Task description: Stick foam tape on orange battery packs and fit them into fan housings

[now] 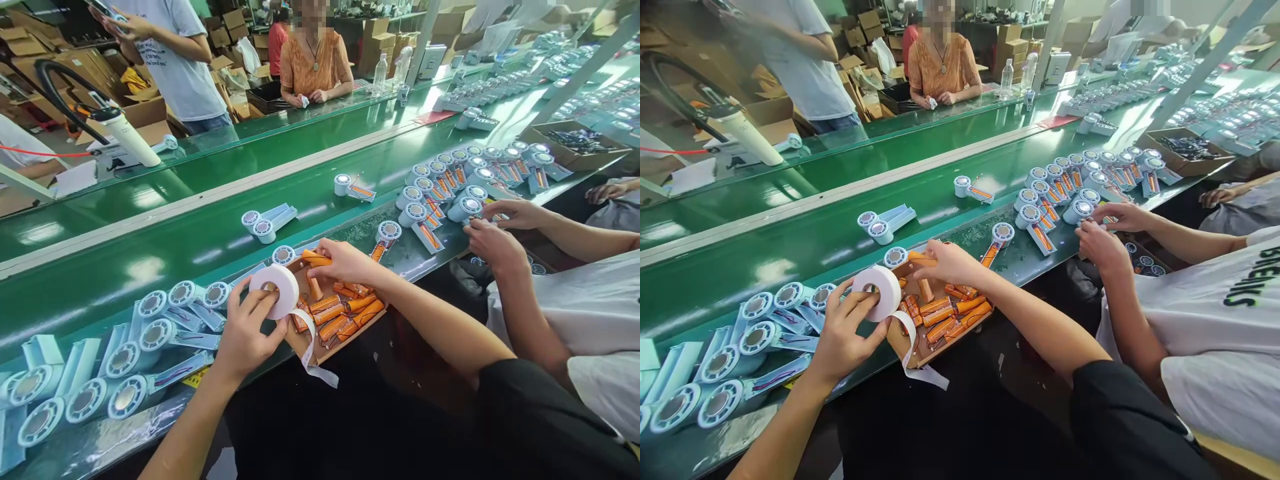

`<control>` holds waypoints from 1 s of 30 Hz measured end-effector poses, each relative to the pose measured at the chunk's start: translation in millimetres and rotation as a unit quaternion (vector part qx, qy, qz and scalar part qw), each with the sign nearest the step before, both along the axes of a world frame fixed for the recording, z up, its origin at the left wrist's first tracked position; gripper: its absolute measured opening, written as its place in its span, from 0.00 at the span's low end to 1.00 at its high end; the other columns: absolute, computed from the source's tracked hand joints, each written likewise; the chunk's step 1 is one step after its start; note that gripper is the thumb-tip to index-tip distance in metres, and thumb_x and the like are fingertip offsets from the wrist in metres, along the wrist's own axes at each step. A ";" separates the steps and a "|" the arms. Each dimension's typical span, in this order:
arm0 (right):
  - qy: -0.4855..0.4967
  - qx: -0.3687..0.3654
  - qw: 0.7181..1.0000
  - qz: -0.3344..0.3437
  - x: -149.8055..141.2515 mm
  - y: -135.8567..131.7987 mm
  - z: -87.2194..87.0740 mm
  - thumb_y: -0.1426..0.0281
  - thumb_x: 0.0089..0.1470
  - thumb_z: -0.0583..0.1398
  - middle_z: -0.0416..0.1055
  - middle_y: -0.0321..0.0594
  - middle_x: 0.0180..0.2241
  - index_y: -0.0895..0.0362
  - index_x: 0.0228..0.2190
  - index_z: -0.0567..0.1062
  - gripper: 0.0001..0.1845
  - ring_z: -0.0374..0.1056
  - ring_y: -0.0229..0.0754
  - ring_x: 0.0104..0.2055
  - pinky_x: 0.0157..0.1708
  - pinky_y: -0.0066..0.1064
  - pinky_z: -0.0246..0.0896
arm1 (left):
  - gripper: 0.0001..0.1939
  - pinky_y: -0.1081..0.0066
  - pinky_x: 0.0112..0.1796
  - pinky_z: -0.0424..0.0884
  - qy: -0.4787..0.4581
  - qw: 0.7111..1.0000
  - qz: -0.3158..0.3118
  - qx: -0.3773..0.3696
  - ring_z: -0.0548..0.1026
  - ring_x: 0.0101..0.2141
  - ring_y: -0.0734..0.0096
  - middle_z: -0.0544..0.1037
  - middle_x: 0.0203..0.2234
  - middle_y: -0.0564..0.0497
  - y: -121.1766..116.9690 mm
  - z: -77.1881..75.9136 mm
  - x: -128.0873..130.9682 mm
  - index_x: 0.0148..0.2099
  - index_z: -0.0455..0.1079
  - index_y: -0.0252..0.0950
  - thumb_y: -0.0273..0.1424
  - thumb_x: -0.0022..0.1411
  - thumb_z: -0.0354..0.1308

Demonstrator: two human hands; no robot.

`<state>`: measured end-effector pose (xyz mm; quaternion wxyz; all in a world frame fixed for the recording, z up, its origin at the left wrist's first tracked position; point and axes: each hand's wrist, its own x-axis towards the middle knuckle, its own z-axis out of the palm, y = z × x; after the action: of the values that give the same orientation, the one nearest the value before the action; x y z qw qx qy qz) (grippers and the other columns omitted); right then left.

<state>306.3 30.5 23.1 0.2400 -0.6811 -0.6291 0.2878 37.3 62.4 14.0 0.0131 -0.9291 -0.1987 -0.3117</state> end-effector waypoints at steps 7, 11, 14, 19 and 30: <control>0.346 0.103 0.933 -0.009 1.2 -42.1 0.9 0.50 0.65 0.61 0.73 0.33 0.27 0.56 0.41 0.75 0.20 0.66 0.37 0.28 0.28 0.28 0.62 | 0.16 0.37 0.59 0.73 0.008 0.999 -0.032 0.022 0.73 0.55 0.44 0.80 0.40 0.44 -4.2 16.1 1.2 0.53 0.77 0.37 0.27 0.62 0.65; 0.482 0.121 0.862 -0.097 -5.3 -52.5 0.3 0.61 0.56 0.67 0.78 0.34 0.31 0.51 0.40 0.69 0.15 0.75 0.41 0.34 0.32 0.30 0.69 | 0.16 0.36 0.57 0.75 0.000 0.999 -0.044 0.024 0.74 0.54 0.43 0.80 0.40 0.43 -7.2 19.0 2.5 0.52 0.76 0.35 0.26 0.62 0.66; 0.590 0.084 0.798 -0.090 -7.5 -53.0 2.2 0.68 0.46 0.69 0.77 0.30 0.32 0.51 0.35 0.64 0.21 0.73 0.38 0.30 0.30 0.29 0.69 | 0.16 0.36 0.57 0.75 0.004 0.999 -0.048 0.010 0.72 0.56 0.40 0.80 0.40 0.42 -9.8 17.1 2.6 0.52 0.76 0.35 0.26 0.61 0.67; 0.621 0.056 0.779 -0.057 -17.4 -54.7 5.5 0.57 0.53 0.71 0.74 0.31 0.26 0.53 0.38 0.71 0.19 0.70 0.36 0.26 0.29 0.27 0.69 | 0.17 0.38 0.56 0.76 0.000 0.998 -0.061 0.015 0.71 0.58 0.39 0.79 0.39 0.42 -11.9 18.1 2.5 0.53 0.76 0.34 0.27 0.61 0.67; 0.318 0.230 0.902 -0.178 -28.4 -75.7 -6.5 0.51 0.62 0.65 0.79 0.34 0.26 0.51 0.38 0.88 0.19 0.71 0.42 0.27 0.28 0.33 0.68 | 0.20 0.46 0.54 0.81 0.045 0.994 -0.087 0.048 0.66 0.65 0.36 0.81 0.44 0.43 -14.2 29.3 4.6 0.55 0.77 0.36 0.28 0.60 0.70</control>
<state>277.9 -45.2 16.7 0.6245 -0.5800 -0.4362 0.2886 41.9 48.2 43.3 0.0397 -0.9541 -0.1015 -0.2790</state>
